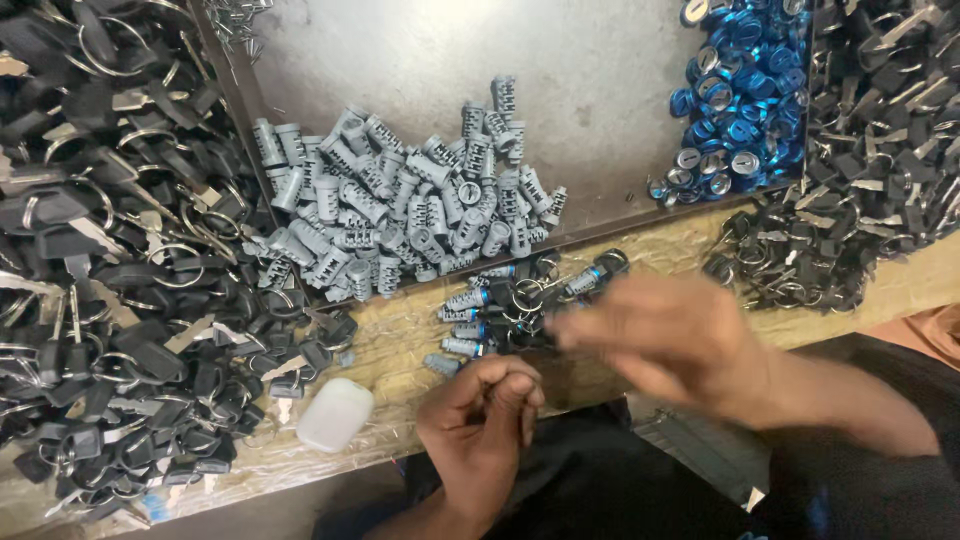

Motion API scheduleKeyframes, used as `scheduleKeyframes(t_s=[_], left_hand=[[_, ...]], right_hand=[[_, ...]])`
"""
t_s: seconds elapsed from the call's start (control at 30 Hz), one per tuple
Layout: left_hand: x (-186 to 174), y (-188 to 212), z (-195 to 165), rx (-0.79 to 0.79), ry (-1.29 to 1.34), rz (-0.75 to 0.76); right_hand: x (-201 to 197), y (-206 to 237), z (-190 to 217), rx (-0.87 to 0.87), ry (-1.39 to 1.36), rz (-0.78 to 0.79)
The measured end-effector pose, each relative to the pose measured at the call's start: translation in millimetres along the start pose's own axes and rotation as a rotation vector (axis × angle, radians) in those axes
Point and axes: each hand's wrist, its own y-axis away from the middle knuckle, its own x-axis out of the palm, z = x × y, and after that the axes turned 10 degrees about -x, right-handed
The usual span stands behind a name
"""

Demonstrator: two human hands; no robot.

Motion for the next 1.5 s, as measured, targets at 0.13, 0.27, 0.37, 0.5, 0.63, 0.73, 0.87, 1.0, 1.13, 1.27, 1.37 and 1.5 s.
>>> scheduleKeyframes(t_s=[0.13,0.27,0.37,0.5,0.63,0.73,0.87,1.0,1.13,1.27,1.37,1.5], left_hand=[[-3,-1,0,0.228,-0.186,-0.073],[-6,-2,-1,0.282,-0.212,-0.128],[-8,-3,-3,0.339,-0.259,-0.155],[-10,-4,-6,0.303,-0.218,-0.052],[-11,-3,-11,0.17,-0.151,0.123],[-10,-1,-14,0.136,-0.031,0.188],[-9,4,-19,-0.025,0.126,0.217],[-7,9,-23,-0.071,0.078,0.244],[-4,15,-25,-0.115,-0.118,0.195],[0,19,-26,0.062,-0.3,0.157],[3,21,-26,0.256,-0.428,0.125],[6,20,-27,0.344,-0.558,-0.007]], right_hand=[[-30,-57,-73,-0.013,0.606,-0.073],[-30,-83,-121,-0.04,0.708,-0.157],[-25,-87,-135,0.013,0.728,-0.117],[-24,-93,-138,-0.042,0.832,-0.078],[-24,-99,-124,-0.079,0.931,-0.079],[-22,-84,-84,0.132,0.55,-0.151],[-6,-26,-1,0.523,-0.327,-0.204],[25,33,40,0.619,-0.856,-0.167],[49,65,45,0.705,-0.951,-0.268],[58,71,47,0.754,-0.983,-0.374],[61,72,49,0.834,-1.018,-0.404],[65,77,48,0.703,-0.839,-0.381]])
